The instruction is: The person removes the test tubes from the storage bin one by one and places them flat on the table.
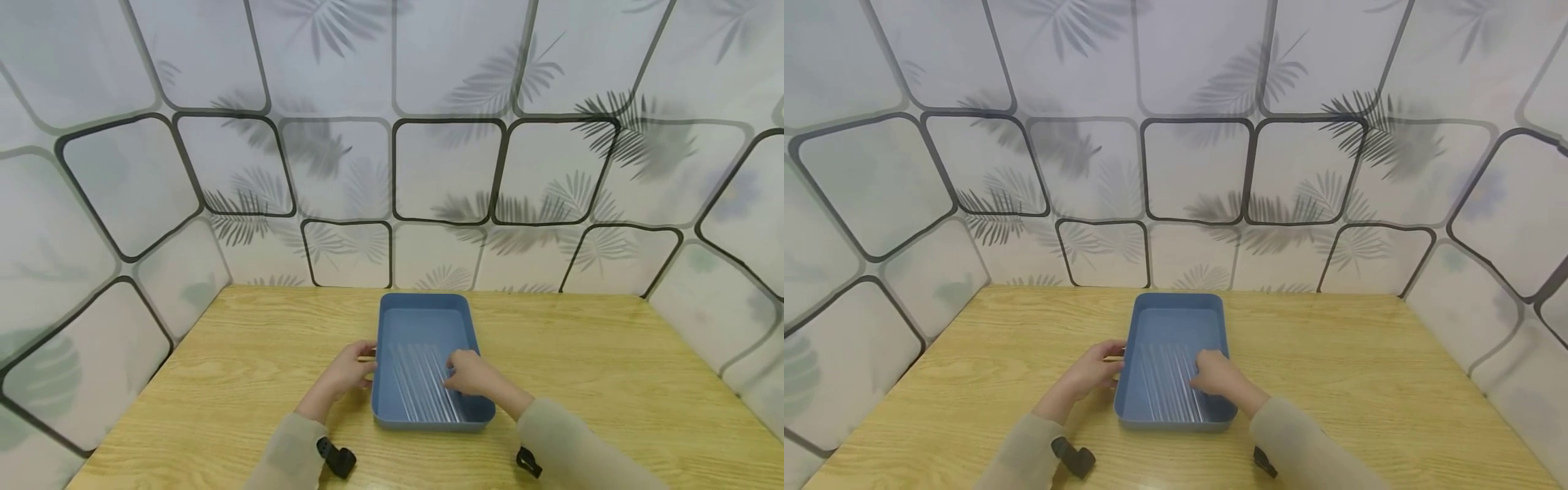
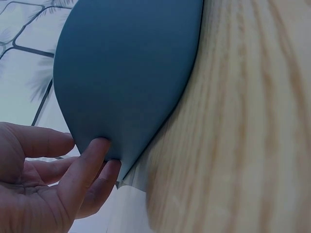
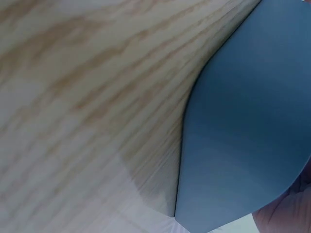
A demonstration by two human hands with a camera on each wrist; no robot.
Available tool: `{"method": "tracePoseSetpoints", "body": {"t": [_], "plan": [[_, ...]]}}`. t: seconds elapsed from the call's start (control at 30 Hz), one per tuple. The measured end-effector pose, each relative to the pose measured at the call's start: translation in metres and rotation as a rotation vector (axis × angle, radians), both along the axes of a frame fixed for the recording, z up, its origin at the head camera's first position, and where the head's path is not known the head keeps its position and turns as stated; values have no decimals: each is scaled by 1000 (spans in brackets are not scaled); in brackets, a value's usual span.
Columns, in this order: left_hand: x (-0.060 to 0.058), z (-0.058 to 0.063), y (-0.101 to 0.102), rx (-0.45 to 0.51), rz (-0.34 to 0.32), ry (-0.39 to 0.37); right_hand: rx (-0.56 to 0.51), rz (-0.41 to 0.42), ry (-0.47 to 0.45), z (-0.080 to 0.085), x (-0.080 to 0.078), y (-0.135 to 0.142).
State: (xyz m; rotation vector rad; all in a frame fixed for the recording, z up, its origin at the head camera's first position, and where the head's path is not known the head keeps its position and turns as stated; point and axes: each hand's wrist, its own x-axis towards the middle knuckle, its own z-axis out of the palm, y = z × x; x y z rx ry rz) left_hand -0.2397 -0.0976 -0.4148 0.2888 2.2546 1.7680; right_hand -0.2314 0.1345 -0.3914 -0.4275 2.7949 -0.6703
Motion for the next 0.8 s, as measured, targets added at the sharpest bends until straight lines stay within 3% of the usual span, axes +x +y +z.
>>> {"method": "tracePoseSetpoints", "body": {"t": [0.27, 0.8], "plan": [[-2, -2, 1, -5, 5, 0, 15, -21, 7, -6, -7, 1], [-2, -1, 0, 3, 5, -7, -39, -126, -74, -8, -13, -3]]}}
